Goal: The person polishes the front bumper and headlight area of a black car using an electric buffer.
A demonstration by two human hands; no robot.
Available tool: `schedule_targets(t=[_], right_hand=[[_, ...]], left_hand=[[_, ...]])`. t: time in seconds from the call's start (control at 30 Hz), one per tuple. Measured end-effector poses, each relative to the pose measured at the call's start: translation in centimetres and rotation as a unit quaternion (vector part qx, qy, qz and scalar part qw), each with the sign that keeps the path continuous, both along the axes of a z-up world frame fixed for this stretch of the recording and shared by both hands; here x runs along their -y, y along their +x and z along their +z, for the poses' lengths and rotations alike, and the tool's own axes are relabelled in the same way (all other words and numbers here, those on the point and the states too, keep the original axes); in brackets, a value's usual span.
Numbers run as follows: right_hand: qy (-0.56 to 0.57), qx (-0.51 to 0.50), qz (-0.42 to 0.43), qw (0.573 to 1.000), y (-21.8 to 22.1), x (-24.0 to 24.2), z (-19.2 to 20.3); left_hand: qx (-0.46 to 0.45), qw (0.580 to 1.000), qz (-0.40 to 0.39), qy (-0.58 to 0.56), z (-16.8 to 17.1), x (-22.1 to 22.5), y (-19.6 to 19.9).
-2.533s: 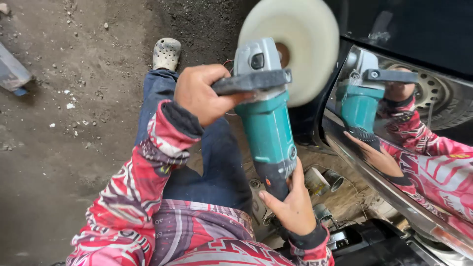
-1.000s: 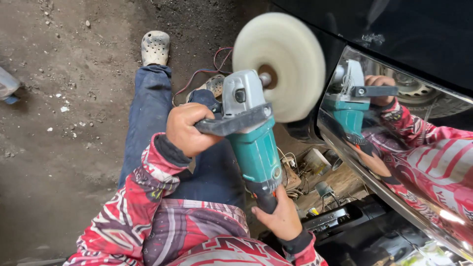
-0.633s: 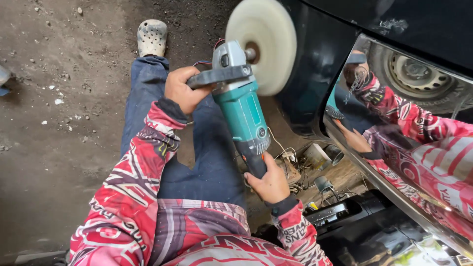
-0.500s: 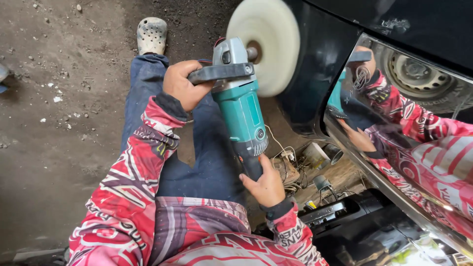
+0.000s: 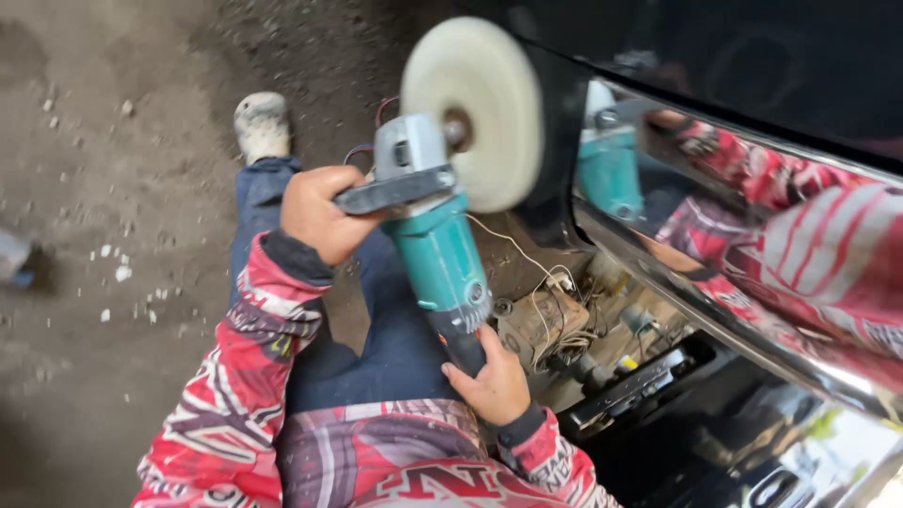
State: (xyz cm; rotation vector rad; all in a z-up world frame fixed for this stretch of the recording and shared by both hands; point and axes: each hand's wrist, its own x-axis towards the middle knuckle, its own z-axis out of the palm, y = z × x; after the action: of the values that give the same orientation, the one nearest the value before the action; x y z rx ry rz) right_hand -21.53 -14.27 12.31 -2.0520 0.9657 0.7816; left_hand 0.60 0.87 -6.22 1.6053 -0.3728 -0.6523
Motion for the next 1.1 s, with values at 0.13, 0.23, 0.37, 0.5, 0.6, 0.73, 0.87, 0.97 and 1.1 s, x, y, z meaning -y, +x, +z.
schedule_targets(t=[0.13,0.23,0.37,0.5,0.6,0.73,0.87,0.97,1.1], right_hand=[[-0.016,-0.183,-0.06,0.981,-0.5,1.0,-2.5],[-0.002,-0.027,-0.007,1.0,-2.1,0.3,-3.4],[-0.018,-0.021,-0.037,0.999,-2.7,-1.8,-2.8],[-0.056,0.032,-0.033,0.997,-3.6,-3.1,-3.5],[-0.073,0.02,-0.037,0.996,-3.1,-3.2,-4.3],[-0.061,0.043,-0.054,0.996,-4.0,-3.4,-6.5],[-0.06,0.026,-0.067,0.996,-4.9,-4.0,-9.3],[-0.055,0.045,-0.091,0.993,-5.4,-4.4,-10.7],[-0.079,0.048,-0.087,0.992,-6.9,-4.6,-13.5]], left_hand=[[-0.168,0.983,-0.063,0.031,-3.3,0.1,-0.6],[-0.147,0.982,-0.107,0.044,-4.1,-0.8,-1.1],[-0.146,0.975,-0.155,0.059,-2.5,-1.6,-0.5],[-0.053,0.985,-0.164,0.018,-0.5,-2.1,1.2],[-0.019,0.985,-0.169,0.011,0.6,-2.0,2.3],[-0.028,0.981,-0.189,0.022,0.4,-2.0,3.1],[-0.025,0.97,-0.229,0.08,-1.5,-1.7,3.0],[-0.004,0.97,-0.222,0.096,-2.7,-1.6,2.1],[0.031,0.975,-0.192,0.109,-2.9,-2.2,0.9]])
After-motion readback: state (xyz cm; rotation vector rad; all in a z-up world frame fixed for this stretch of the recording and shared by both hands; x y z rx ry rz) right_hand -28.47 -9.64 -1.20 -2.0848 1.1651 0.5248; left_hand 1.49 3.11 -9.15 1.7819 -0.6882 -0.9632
